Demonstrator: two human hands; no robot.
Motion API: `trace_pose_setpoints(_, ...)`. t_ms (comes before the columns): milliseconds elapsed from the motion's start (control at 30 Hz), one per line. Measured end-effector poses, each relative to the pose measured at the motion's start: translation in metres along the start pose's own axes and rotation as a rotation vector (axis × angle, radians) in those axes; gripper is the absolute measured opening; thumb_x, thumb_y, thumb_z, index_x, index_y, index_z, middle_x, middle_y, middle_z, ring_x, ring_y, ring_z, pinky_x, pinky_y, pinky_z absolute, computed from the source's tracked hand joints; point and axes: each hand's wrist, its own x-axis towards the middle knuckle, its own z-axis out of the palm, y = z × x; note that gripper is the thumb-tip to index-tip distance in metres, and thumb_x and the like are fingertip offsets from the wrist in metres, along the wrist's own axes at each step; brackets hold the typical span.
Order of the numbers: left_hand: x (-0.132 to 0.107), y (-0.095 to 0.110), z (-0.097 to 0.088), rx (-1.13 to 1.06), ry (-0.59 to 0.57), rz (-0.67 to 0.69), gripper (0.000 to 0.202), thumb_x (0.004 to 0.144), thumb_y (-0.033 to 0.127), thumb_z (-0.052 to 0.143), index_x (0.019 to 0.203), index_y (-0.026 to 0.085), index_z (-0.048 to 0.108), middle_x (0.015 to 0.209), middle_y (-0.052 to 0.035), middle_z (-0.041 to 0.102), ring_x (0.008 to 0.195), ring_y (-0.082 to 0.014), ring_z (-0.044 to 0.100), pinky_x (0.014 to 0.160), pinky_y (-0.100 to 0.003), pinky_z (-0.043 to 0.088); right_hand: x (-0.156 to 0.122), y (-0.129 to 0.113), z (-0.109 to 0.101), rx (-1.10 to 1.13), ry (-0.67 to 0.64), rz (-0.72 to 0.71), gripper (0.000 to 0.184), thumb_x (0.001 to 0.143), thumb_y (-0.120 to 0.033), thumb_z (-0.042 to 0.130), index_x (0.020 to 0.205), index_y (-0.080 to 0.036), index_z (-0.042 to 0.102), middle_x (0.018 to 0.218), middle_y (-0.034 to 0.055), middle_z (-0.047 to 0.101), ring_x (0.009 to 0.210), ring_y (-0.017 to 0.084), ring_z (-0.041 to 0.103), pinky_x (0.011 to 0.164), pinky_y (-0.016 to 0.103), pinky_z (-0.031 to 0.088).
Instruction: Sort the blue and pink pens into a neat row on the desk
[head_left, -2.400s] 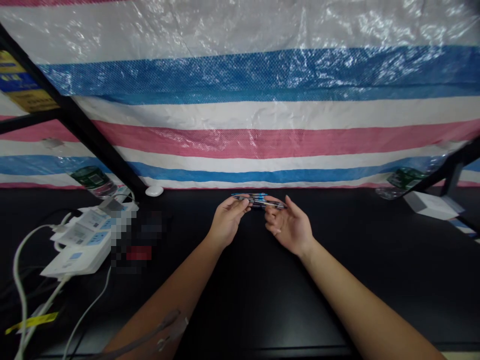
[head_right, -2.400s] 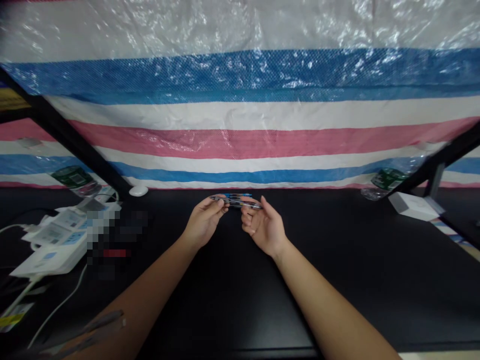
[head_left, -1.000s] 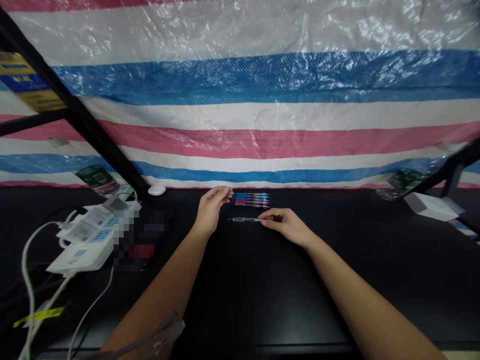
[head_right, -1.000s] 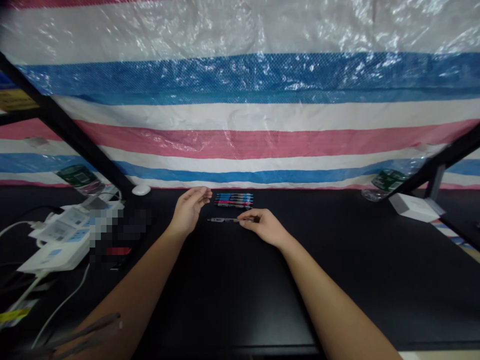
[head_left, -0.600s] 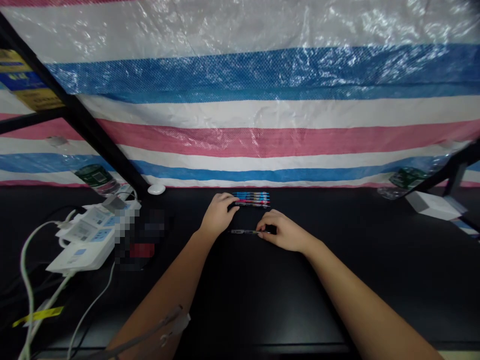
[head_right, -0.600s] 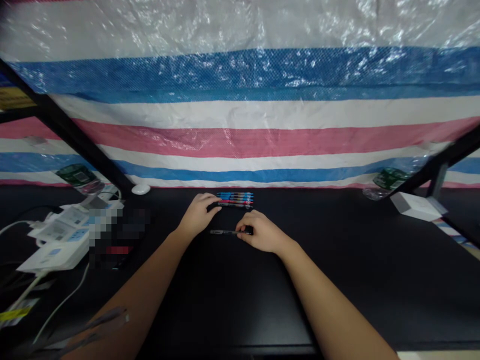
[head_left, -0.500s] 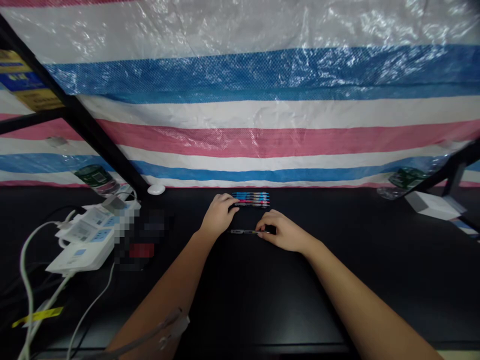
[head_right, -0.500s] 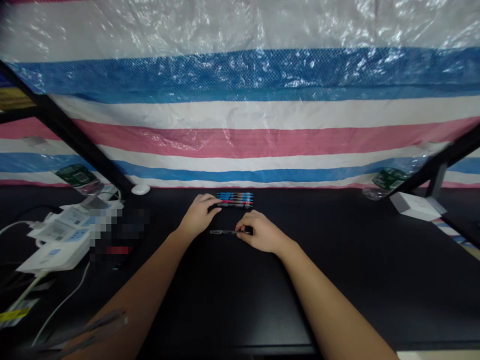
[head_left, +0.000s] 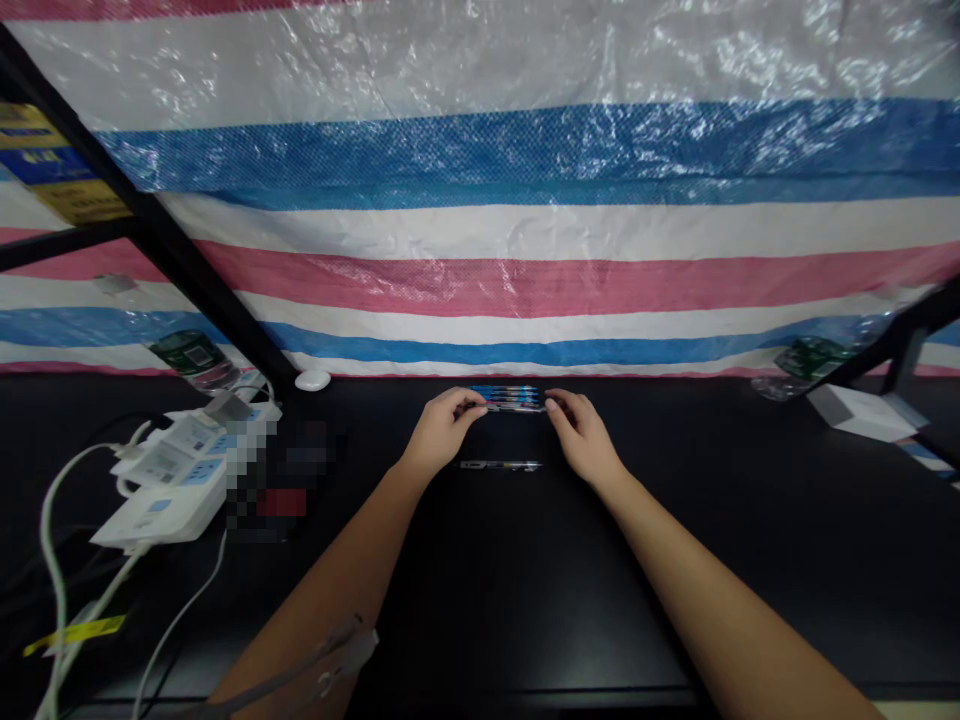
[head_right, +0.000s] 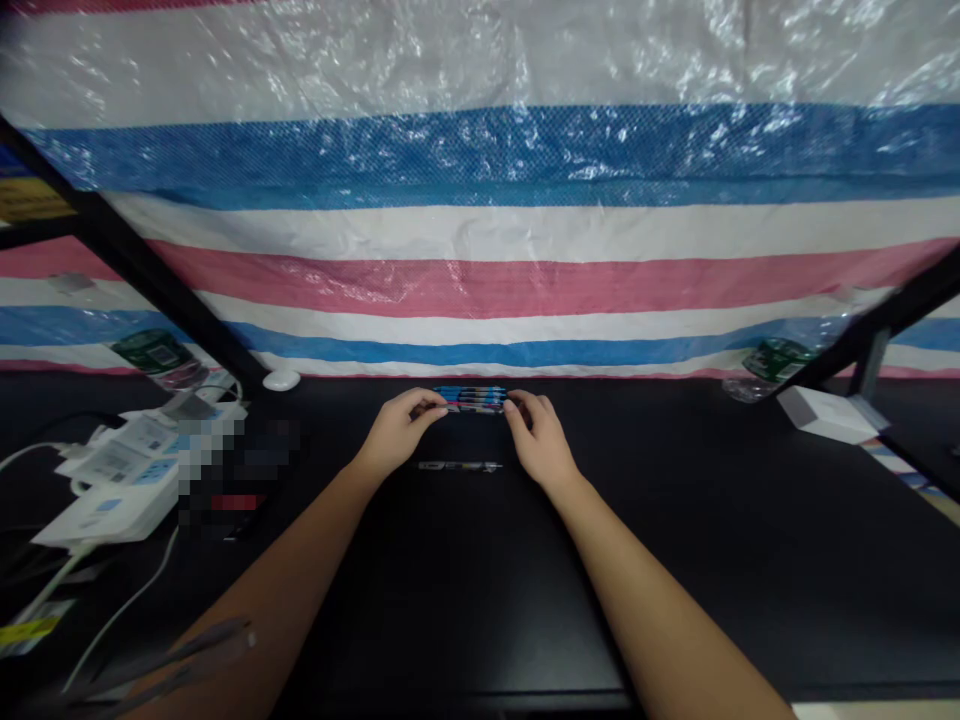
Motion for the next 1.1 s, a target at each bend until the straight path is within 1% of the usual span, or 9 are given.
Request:
trace_pose_setpoints(133, 0.000, 0.010, 0.006, -0.341, 0.051, -0.121, 0.015, 0.080, 0.031, 0.078, 0.092, 0.021, 0.077, 0.091, -0.0054, 0.076, 0.083, -0.0200, 0.068, 0.084, -0.036, 0.052, 0.002, 0.000, -0.002, 0.326, -0.187, 0.210, 0.050, 0.094, -0.064, 0.053, 0.073, -0.020, 0.062, 0.064, 0.0013, 0.055, 0.057, 0.016, 0.047, 0.055, 0.029, 0.034)
trace_pose_setpoints(333, -0.001, 0.022, 0.014, -0.807, 0.115, -0.233, 0.026, 0.078, 0.030, 0.081, 0.101, 0.019, 0.079, 0.105, -0.0093, 0.077, 0.087, -0.0178, 0.069, 0.087, -0.035, 0.053, -0.001, -0.011, 0.003, 0.782, -0.271, 0.413, 0.050, 0.084, -0.063, 0.070, 0.065, -0.019, 0.054, 0.054, -0.0027, 0.045, 0.046, 0.009, 0.030, 0.046, 0.027, 0.017)
trace_pose_setpoints(433, -0.001, 0.024, 0.017, -0.874, 0.160, -0.261, 0.024, 0.077, 0.030, 0.083, 0.097, 0.017, 0.080, 0.105, -0.0101, 0.077, 0.084, -0.0160, 0.068, 0.085, -0.032, 0.053, -0.002, -0.015, 0.006, 0.796, -0.230, 0.389, 0.049, 0.084, -0.060, 0.071, 0.064, -0.017, 0.059, 0.051, -0.0027, 0.045, 0.045, 0.008, 0.030, 0.045, 0.027, 0.017)
trace_pose_setpoints(567, -0.001, 0.024, 0.020, -0.925, 0.226, -0.300, 0.023, 0.075, 0.030, 0.084, 0.093, 0.016, 0.080, 0.104, -0.0092, 0.077, 0.080, -0.0130, 0.067, 0.083, -0.031, 0.054, -0.005, -0.017, 0.010, 0.722, -0.124, 0.286, 0.043, 0.086, -0.055, 0.072, 0.069, -0.016, 0.070, 0.056, 0.0019, 0.057, 0.048, 0.010, 0.042, 0.045, 0.026, 0.026)
trace_pose_setpoints(667, -0.001, 0.024, 0.021, -0.966, 0.297, -0.363, 0.024, 0.074, 0.032, 0.085, 0.088, 0.015, 0.078, 0.098, -0.0083, 0.077, 0.077, -0.0123, 0.067, 0.081, -0.030, 0.054, -0.007, -0.018, 0.011, 0.602, -0.068, 0.199, 0.033, 0.083, -0.050, 0.076, 0.090, -0.018, 0.078, 0.068, 0.0039, 0.068, 0.053, 0.013, 0.050, 0.050, 0.029, 0.038)
trace_pose_setpoints(767, 0.000, 0.025, 0.020, -0.968, 0.336, -0.404, 0.025, 0.074, 0.034, 0.085, 0.086, 0.015, 0.075, 0.091, -0.0064, 0.076, 0.075, -0.0121, 0.067, 0.079, -0.030, 0.054, -0.008, -0.020, 0.011, 0.535, -0.040, 0.133, 0.036, 0.077, -0.045, 0.082, 0.103, -0.020, 0.077, 0.075, 0.0039, 0.071, 0.061, 0.016, 0.057, 0.059, 0.032, 0.046)
trace_pose_setpoints(867, -0.001, 0.026, 0.020, -0.970, 0.279, -0.398, 0.027, 0.078, 0.038, 0.083, 0.086, 0.016, 0.069, 0.098, -0.0069, 0.077, 0.075, -0.0116, 0.069, 0.075, -0.028, 0.053, -0.009, -0.023, 0.012, 0.611, -0.103, 0.157, 0.041, 0.079, -0.050, 0.079, 0.108, -0.020, 0.072, 0.080, 0.0051, 0.072, 0.066, 0.018, 0.063, 0.056, 0.030, 0.046)
trace_pose_setpoints(967, -0.002, 0.027, 0.021, -0.972, 0.200, -0.379, 0.030, 0.082, 0.043, 0.079, 0.087, 0.018, 0.063, 0.103, -0.0076, 0.077, 0.074, -0.0122, 0.070, 0.073, -0.028, 0.053, -0.010, -0.023, 0.014, 0.662, -0.213, 0.254, 0.046, 0.087, -0.062, 0.065, 0.103, -0.019, 0.071, 0.079, 0.0068, 0.072, 0.057, 0.016, 0.061, 0.046, 0.027, 0.039)
trace_pose_setpoints(1100, -0.003, 0.027, 0.020, -0.978, 0.156, -0.352, 0.028, 0.083, 0.043, 0.078, 0.090, 0.018, 0.067, 0.103, -0.0071, 0.077, 0.077, -0.0129, 0.070, 0.080, -0.031, 0.054, -0.011, -0.020, 0.015, 0.595, -0.172, 0.234, 0.040, 0.085, -0.058, 0.071, 0.095, -0.019, 0.073, 0.073, 0.0045, 0.070, 0.052, 0.013, 0.052, 0.046, 0.027, 0.036)
